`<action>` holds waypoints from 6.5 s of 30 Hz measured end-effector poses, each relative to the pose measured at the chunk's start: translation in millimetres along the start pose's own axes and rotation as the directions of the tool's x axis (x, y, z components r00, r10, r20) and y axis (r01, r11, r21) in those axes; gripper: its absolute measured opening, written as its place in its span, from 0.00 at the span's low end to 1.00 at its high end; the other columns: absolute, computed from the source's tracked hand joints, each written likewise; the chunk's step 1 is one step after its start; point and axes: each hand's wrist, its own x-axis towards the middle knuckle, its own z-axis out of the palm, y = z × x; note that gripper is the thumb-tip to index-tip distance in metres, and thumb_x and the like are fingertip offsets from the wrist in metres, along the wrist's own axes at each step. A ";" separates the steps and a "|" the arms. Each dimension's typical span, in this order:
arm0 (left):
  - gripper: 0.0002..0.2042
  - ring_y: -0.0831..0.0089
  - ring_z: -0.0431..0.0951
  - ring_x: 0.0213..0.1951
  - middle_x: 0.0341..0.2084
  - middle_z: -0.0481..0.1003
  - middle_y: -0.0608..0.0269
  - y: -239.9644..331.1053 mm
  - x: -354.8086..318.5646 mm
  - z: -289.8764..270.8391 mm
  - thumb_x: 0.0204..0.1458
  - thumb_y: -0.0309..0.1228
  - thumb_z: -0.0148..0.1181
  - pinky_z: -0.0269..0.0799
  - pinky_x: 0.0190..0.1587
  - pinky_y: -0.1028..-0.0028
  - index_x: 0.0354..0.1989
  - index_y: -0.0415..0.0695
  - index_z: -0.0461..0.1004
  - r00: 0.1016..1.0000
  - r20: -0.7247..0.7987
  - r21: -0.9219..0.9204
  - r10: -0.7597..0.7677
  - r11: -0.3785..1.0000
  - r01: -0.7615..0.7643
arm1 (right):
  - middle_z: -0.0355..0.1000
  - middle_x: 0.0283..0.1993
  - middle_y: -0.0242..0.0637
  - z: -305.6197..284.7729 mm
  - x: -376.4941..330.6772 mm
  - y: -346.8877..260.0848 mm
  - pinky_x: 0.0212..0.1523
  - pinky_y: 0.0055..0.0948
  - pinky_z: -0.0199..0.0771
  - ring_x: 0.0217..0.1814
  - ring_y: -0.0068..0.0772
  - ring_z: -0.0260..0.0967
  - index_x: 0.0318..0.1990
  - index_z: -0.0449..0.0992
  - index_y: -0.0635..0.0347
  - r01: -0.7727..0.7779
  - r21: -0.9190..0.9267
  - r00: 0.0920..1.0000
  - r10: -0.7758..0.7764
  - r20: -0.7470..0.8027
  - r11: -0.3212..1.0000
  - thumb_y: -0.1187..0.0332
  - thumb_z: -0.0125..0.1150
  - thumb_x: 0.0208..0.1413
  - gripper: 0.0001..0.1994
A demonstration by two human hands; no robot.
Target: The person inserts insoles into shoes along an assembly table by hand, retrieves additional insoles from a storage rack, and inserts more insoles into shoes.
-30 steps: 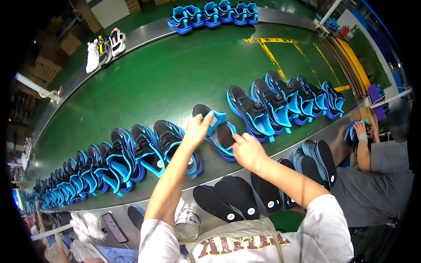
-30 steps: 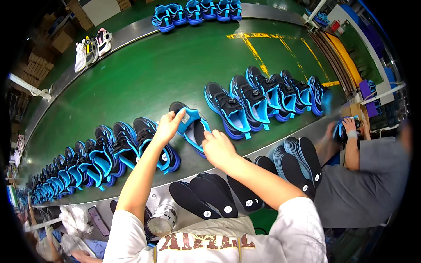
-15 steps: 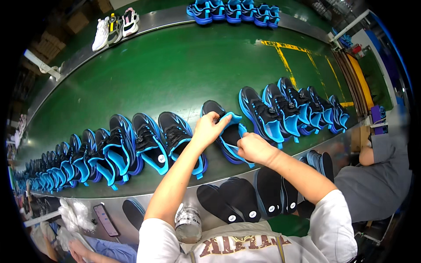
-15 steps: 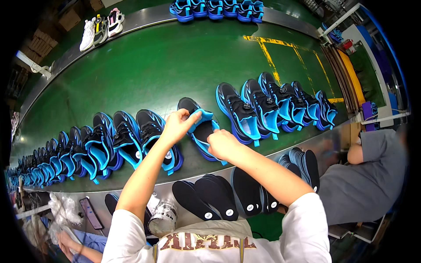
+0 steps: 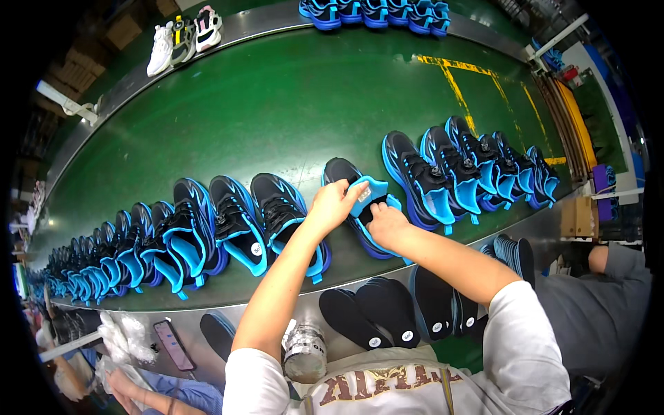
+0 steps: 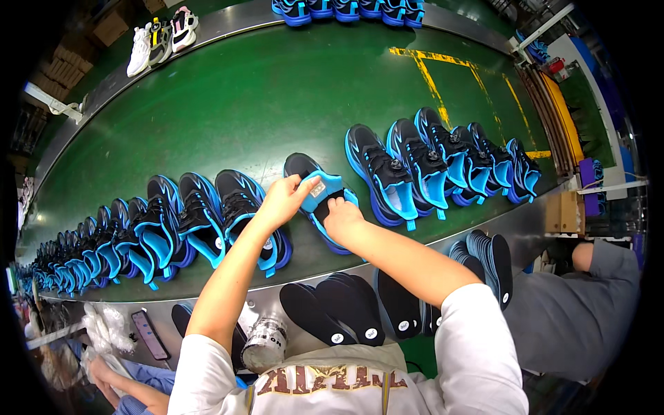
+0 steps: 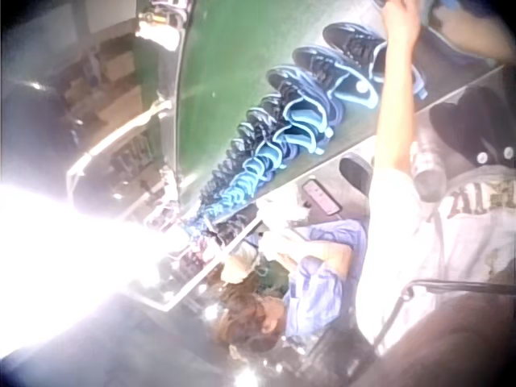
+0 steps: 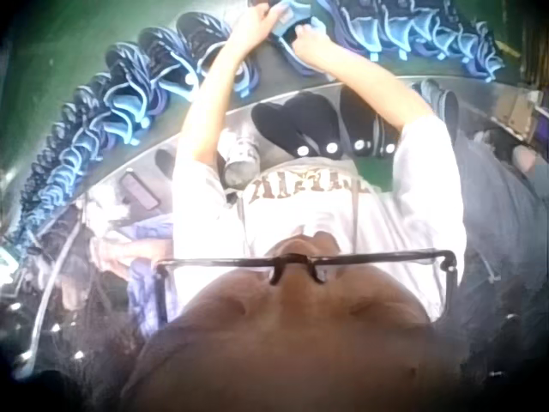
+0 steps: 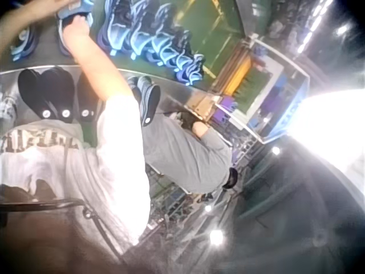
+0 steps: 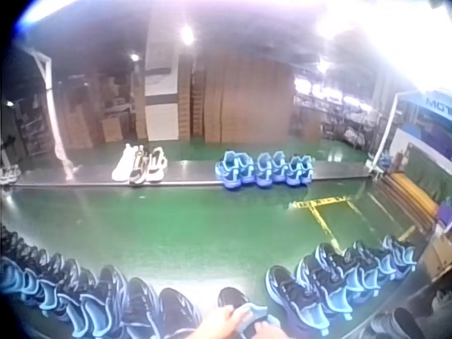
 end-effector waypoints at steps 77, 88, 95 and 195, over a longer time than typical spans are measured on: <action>0.24 0.54 0.75 0.27 0.18 0.72 0.45 77.7 50.0 83.5 0.48 0.48 0.50 0.67 0.32 0.63 0.22 0.33 0.71 1.000 0.018 0.096 0.009 0.995 -0.011 | 0.71 0.17 0.42 24.8 -159.0 130.2 0.24 0.27 0.66 0.19 0.28 0.67 0.20 0.76 0.67 -0.019 0.966 0.904 0.417 -0.093 0.258 0.67 0.59 0.38 0.10; 0.22 0.50 0.74 0.31 0.23 0.72 0.41 69.7 43.8 90.7 0.47 0.46 0.51 0.67 0.35 0.61 0.29 0.33 0.72 0.998 0.026 0.089 0.053 0.995 -0.055 | 0.63 0.36 0.52 42.6 -91.1 78.7 0.40 0.40 0.69 0.42 0.49 0.63 0.30 0.70 0.68 0.002 0.432 0.649 0.327 -0.686 0.902 0.67 0.55 0.43 0.11; 0.22 0.77 0.66 0.21 0.15 0.69 0.59 49.9 55.2 103.8 0.50 0.45 0.51 0.63 0.26 0.75 0.25 0.32 0.72 0.997 -0.057 -0.319 -0.046 0.947 0.025 | 0.69 0.32 0.49 30.6 -92.1 101.7 0.38 0.37 0.70 0.38 0.44 0.68 0.23 0.76 0.66 -0.080 0.450 0.936 0.223 -0.273 0.889 0.68 0.55 0.38 0.09; 0.09 0.84 0.54 0.14 0.15 0.59 0.73 115.3 8.2 111.7 0.52 0.33 0.46 0.50 0.16 0.83 0.22 0.46 0.62 0.978 -0.208 -0.672 -0.018 0.729 -0.130 | 0.61 0.49 0.42 291.9 -390.1 196.6 0.64 0.48 0.31 0.64 0.45 0.47 0.32 0.65 0.57 -0.563 0.549 0.638 0.747 -0.185 0.617 0.64 0.68 0.31 0.20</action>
